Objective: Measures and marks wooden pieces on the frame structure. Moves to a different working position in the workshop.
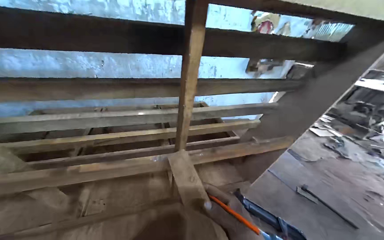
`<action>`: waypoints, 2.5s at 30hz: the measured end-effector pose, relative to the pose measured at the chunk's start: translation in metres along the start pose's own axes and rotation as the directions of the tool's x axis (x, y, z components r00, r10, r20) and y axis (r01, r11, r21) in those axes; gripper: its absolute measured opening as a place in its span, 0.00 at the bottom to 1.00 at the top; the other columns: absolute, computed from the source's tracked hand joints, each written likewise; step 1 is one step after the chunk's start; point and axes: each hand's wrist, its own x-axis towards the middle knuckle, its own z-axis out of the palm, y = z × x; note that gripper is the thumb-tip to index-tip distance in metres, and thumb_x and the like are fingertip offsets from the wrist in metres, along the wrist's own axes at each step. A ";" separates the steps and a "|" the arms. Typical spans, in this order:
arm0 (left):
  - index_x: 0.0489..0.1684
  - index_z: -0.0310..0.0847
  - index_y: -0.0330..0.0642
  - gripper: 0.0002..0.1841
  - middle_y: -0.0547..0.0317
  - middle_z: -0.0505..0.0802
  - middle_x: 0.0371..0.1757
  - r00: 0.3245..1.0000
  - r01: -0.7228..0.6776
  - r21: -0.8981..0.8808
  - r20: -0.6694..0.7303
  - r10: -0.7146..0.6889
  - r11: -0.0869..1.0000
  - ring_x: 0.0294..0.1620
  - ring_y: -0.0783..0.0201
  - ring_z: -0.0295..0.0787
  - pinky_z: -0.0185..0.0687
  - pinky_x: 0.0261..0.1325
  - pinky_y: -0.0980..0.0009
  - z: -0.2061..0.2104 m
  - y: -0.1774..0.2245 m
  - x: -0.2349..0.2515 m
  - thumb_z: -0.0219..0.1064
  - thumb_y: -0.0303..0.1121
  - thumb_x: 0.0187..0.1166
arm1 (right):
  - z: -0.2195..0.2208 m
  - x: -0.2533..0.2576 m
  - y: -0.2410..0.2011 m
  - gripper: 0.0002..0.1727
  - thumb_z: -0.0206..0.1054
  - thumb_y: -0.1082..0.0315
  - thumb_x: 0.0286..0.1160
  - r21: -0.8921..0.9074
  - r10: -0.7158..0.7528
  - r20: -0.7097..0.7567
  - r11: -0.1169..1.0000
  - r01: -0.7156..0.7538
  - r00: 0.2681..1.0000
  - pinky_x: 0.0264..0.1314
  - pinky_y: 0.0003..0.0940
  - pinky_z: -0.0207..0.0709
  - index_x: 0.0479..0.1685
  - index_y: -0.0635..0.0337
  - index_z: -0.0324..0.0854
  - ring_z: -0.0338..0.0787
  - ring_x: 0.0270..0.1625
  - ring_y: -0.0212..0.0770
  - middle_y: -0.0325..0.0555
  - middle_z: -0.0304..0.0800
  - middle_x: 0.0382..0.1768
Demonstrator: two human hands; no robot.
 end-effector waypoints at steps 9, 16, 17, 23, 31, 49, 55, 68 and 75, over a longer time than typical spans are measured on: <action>0.64 0.84 0.44 0.27 0.50 0.94 0.48 0.587 0.734 -0.531 0.181 -0.789 0.424 0.46 0.56 0.93 0.90 0.52 0.54 0.046 -0.127 0.158 0.64 0.57 0.83 | 0.016 0.120 0.013 0.18 0.74 0.62 0.76 -0.148 0.017 -0.269 0.987 -0.059 0.963 0.50 0.40 0.91 0.54 0.68 0.85 0.95 0.42 0.43 0.53 0.94 0.39; 0.56 0.86 0.40 0.20 0.47 0.94 0.45 0.509 0.491 -0.853 0.118 -0.853 0.175 0.43 0.54 0.93 0.91 0.47 0.54 0.078 -0.162 0.181 0.71 0.47 0.81 | 0.007 0.106 0.026 0.25 0.66 0.62 0.83 -0.156 -0.115 -0.155 0.984 0.091 0.981 0.54 0.49 0.93 0.70 0.73 0.74 0.95 0.51 0.52 0.58 0.92 0.52; 0.56 0.87 0.40 0.19 0.47 0.94 0.45 0.512 0.471 -0.864 0.100 -0.853 0.181 0.43 0.54 0.92 0.90 0.46 0.55 0.081 -0.164 0.181 0.72 0.46 0.79 | 0.004 0.097 0.030 0.28 0.66 0.60 0.83 -0.138 -0.117 -0.139 0.986 0.098 0.983 0.53 0.53 0.93 0.73 0.74 0.71 0.95 0.52 0.56 0.61 0.91 0.54; 0.60 0.87 0.44 0.21 0.50 0.95 0.46 0.504 0.445 -0.884 0.119 -0.855 0.139 0.43 0.56 0.93 0.90 0.46 0.56 0.083 -0.167 0.185 0.75 0.47 0.76 | -0.008 0.066 0.030 0.33 0.72 0.57 0.79 -0.069 -0.109 -0.040 0.992 0.106 0.993 0.68 0.53 0.87 0.79 0.64 0.69 0.92 0.63 0.54 0.57 0.89 0.65; 0.64 0.85 0.46 0.25 0.50 0.94 0.50 0.444 0.470 -0.883 0.236 -0.865 0.001 0.49 0.55 0.93 0.90 0.51 0.54 0.077 -0.167 0.190 0.78 0.49 0.72 | -0.004 0.069 0.025 0.25 0.71 0.64 0.80 -0.036 -0.110 -0.072 0.994 0.108 0.991 0.64 0.48 0.89 0.75 0.60 0.75 0.94 0.59 0.50 0.53 0.92 0.59; 0.67 0.82 0.42 0.18 0.48 0.92 0.50 0.395 0.329 -0.940 0.223 -0.891 -0.090 0.48 0.55 0.91 0.88 0.51 0.55 0.077 -0.162 0.196 0.60 0.43 0.89 | 0.000 0.072 0.016 0.22 0.69 0.66 0.81 0.028 -0.124 -0.122 0.991 0.129 0.985 0.63 0.52 0.90 0.72 0.62 0.77 0.95 0.57 0.54 0.58 0.92 0.58; 0.63 0.83 0.43 0.17 0.48 0.91 0.49 0.336 0.335 -0.936 0.224 -0.915 -0.106 0.46 0.54 0.89 0.86 0.49 0.54 0.074 -0.154 0.201 0.63 0.43 0.87 | -0.003 0.073 0.010 0.19 0.69 0.62 0.81 -0.077 -0.163 -0.094 0.985 0.156 0.982 0.57 0.40 0.92 0.70 0.52 0.82 0.96 0.53 0.42 0.46 0.95 0.54; 0.58 0.83 0.41 0.18 0.48 0.91 0.44 0.291 0.374 -0.924 0.201 -0.936 -0.082 0.41 0.55 0.89 0.87 0.43 0.56 0.075 -0.154 0.206 0.63 0.45 0.87 | -0.045 0.073 0.010 0.40 0.46 0.34 0.86 -0.237 -0.227 -0.131 0.952 0.192 0.965 0.45 0.44 0.94 0.84 0.56 0.60 0.98 0.41 0.47 0.49 0.97 0.51; 0.55 0.82 0.41 0.18 0.52 0.92 0.37 0.335 0.480 -0.877 0.164 -0.928 0.019 0.34 0.60 0.90 0.87 0.34 0.61 0.069 -0.149 0.203 0.56 0.46 0.89 | -0.067 0.089 0.023 0.31 0.48 0.41 0.91 -0.366 -0.414 -0.161 0.868 0.336 0.896 0.36 0.34 0.88 0.63 0.56 0.87 0.88 0.30 0.34 0.38 0.90 0.33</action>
